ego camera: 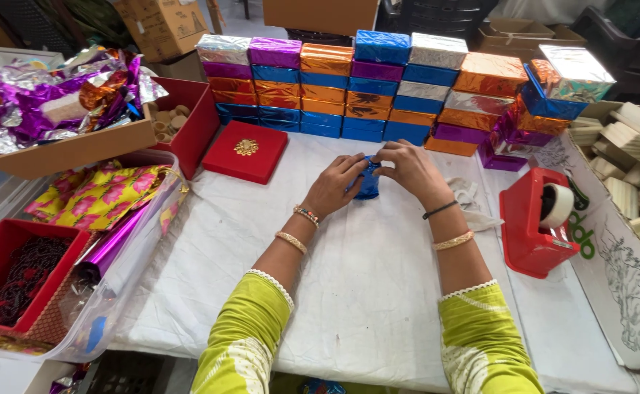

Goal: The recorder is wrapping small wooden blocks in decorative metallic paper and securing them with tape.

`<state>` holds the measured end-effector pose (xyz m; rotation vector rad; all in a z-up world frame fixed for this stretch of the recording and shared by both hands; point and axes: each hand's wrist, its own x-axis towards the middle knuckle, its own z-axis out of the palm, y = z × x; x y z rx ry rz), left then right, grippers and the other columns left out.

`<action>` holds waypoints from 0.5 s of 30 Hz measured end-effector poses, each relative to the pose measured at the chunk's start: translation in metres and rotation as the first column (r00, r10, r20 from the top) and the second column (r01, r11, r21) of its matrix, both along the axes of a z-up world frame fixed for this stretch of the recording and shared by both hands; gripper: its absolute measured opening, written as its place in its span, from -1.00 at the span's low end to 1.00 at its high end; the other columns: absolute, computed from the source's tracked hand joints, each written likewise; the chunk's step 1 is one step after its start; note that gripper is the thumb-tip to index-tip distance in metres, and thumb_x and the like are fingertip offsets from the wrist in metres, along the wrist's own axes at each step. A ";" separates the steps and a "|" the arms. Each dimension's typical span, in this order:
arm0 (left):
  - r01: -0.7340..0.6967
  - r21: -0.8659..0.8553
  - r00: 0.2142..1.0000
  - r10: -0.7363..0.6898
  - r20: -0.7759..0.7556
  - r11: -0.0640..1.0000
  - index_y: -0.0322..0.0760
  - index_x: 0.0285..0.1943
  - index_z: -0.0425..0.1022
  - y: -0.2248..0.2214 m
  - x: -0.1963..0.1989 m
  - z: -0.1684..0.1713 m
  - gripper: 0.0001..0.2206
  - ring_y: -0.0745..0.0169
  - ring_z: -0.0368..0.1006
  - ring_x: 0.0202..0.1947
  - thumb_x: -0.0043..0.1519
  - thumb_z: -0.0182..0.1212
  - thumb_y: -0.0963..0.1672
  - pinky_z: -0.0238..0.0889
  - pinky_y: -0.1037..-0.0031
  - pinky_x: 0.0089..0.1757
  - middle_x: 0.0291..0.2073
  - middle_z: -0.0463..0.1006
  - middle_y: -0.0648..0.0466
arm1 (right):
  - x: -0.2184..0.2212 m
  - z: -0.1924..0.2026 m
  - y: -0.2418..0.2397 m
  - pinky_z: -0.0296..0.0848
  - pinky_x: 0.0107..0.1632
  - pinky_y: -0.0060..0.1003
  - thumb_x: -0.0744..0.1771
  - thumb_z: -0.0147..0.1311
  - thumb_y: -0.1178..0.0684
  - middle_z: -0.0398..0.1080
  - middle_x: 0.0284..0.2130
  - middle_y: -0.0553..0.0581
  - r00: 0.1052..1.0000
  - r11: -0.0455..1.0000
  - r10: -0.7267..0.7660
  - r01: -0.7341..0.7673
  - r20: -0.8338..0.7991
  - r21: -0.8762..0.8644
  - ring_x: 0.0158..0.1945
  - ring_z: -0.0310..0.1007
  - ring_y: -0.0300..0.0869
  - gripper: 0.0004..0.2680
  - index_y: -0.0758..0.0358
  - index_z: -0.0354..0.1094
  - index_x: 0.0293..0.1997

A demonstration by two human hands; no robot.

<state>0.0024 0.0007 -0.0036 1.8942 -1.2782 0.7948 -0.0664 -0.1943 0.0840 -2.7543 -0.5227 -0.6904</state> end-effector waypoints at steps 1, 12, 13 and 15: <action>0.005 -0.003 1.000 -0.005 -0.004 1.000 -0.34 0.22 0.47 0.001 -0.001 0.001 -0.65 -0.08 0.45 0.15 0.23 0.27 -0.20 0.41 0.27 0.10 0.19 0.52 -0.12 | -0.001 0.001 0.001 0.48 -0.08 -0.12 0.20 0.34 0.01 0.53 -0.24 0.05 1.000 1.000 -0.007 0.007 0.008 -0.026 -0.11 0.48 -0.02 -0.81 0.19 0.57 -0.21; -0.008 -0.014 0.999 0.008 -0.037 1.000 -0.31 0.17 0.51 -0.004 0.006 -0.008 -0.69 -0.04 0.44 0.14 0.23 0.29 -0.19 0.39 0.27 0.12 0.19 0.51 -0.08 | -0.022 0.021 0.005 0.48 -0.06 -0.13 0.24 0.28 -0.06 0.50 -0.18 0.01 0.994 0.984 -0.106 0.102 -0.017 -0.146 -0.07 0.44 -0.04 -0.79 0.13 0.55 -0.12; -0.009 -0.032 0.999 0.007 -0.051 0.999 -0.30 0.16 0.51 -0.005 0.007 -0.009 -0.70 -0.04 0.44 0.15 0.23 0.29 -0.19 0.39 0.27 0.12 0.19 0.51 -0.08 | -0.030 0.028 0.005 0.49 -0.07 -0.13 0.25 0.27 -0.07 0.50 -0.17 0.03 0.991 0.980 -0.136 0.137 0.017 -0.147 -0.06 0.45 -0.05 -0.79 0.13 0.55 -0.12; -0.004 -0.051 0.998 0.000 -0.068 0.999 -0.29 0.15 0.51 -0.003 0.005 -0.006 -0.70 -0.04 0.44 0.15 0.23 0.28 -0.20 0.38 0.28 0.12 0.19 0.51 -0.08 | -0.050 0.043 0.001 0.50 -0.08 -0.13 0.26 0.26 -0.08 0.49 -0.15 0.04 0.984 0.973 -0.172 0.178 0.050 -0.147 -0.06 0.45 -0.05 -0.79 0.13 0.55 -0.12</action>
